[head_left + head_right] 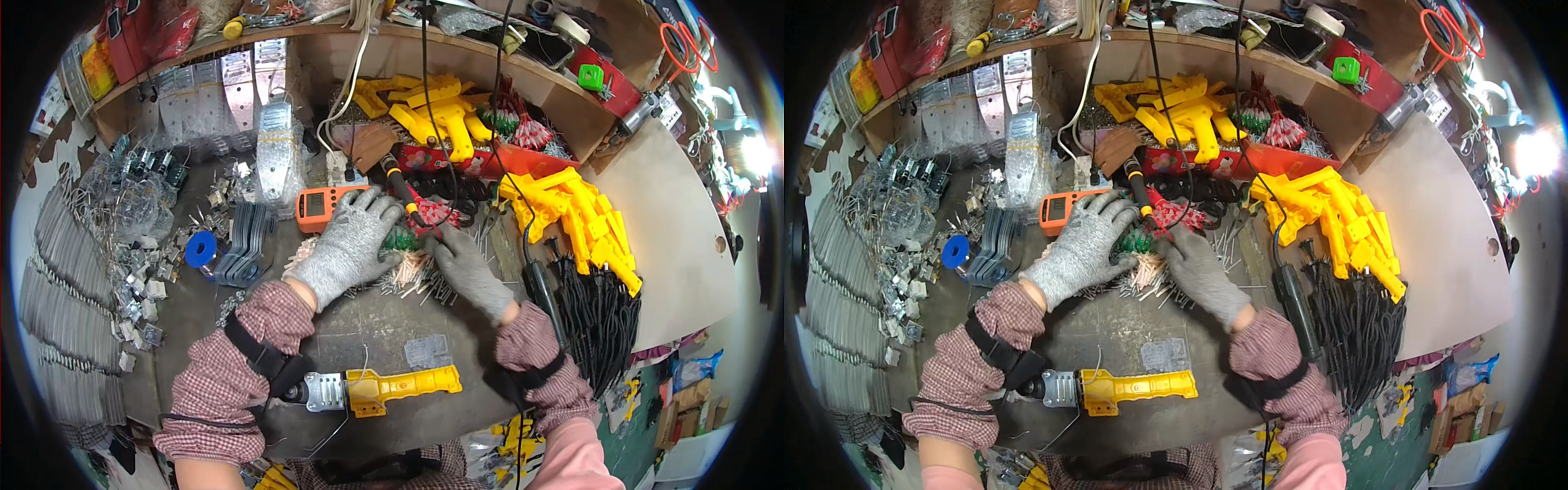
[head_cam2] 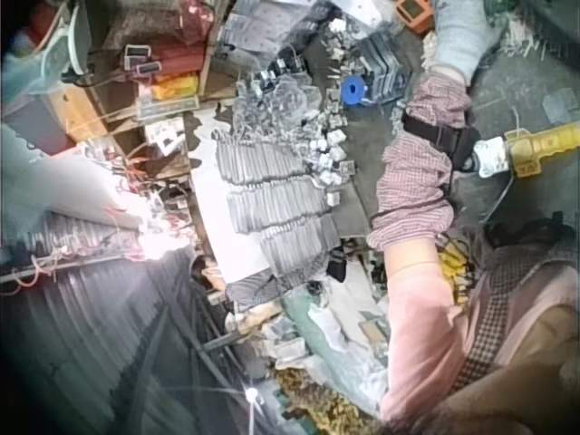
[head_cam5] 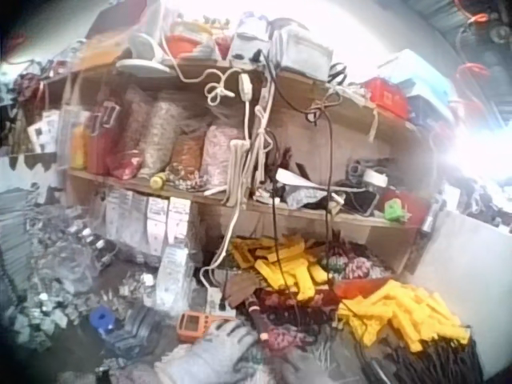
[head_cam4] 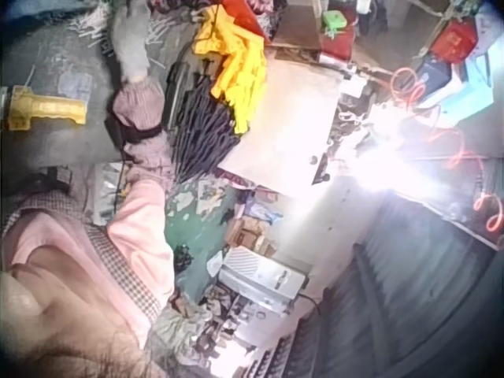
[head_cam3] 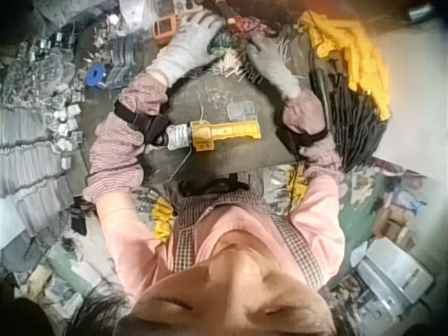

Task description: Assembling and testing a yellow electric hand tool, involving soldering wires and using a power screwdriver.

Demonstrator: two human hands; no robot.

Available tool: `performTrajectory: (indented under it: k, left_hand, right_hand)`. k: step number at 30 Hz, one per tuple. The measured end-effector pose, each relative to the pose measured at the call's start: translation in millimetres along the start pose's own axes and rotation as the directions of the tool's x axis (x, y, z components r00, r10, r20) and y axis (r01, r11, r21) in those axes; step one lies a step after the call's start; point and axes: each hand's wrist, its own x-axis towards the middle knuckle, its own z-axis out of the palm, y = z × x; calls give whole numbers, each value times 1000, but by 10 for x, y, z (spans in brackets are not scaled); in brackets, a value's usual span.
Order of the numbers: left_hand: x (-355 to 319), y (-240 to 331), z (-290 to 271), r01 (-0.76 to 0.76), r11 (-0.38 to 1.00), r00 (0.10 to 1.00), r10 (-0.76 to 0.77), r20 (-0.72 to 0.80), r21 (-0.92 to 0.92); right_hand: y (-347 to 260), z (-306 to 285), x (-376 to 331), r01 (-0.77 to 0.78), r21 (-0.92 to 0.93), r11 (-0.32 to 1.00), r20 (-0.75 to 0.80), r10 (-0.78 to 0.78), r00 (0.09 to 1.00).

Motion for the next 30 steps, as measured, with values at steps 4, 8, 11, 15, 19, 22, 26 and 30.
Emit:
performTrajectory:
  k: [4, 8, 11, 15, 19, 22, 26, 30]
  left_hand:
    - [37, -70, 35, -95, 995, 976, 95, 195, -9]
    - [-1, -90, 32, -64, 998, 982, 67, 174, -20]
    - [-20, -118, 28, -68, 997, 980, 74, 186, -38]
    - [4, -87, 35, -67, 997, 981, 74, 180, -47]
    - [-9, -81, 64, -72, 995, 982, 82, 171, -63]
    - [-29, -121, 92, -60, 997, 985, 68, 161, -55]
    - [-170, -137, -10, -61, 998, 982, 65, 178, -29]
    - [-322, 450, -588, 130, 907, 821, 127, 557, -399]
  right_hand:
    - [19, 63, 93, 9, -340, 940, -45, -26, 999]
    - [11, 94, 194, -110, -325, 939, -39, 103, 994]
    - [64, 36, 266, -109, -314, 943, -53, 98, 994]
    - [139, 138, 413, -60, -418, 906, -66, 36, 997]
    - [57, 137, 517, -235, -468, 852, -11, 260, 966]
    - [-28, 114, 356, -98, -534, 840, -75, 68, 995]
    - [-333, -95, -335, 12, -508, 861, -98, -72, 993]
    - [-150, -156, -1080, -67, -261, 963, 105, 98, 990]
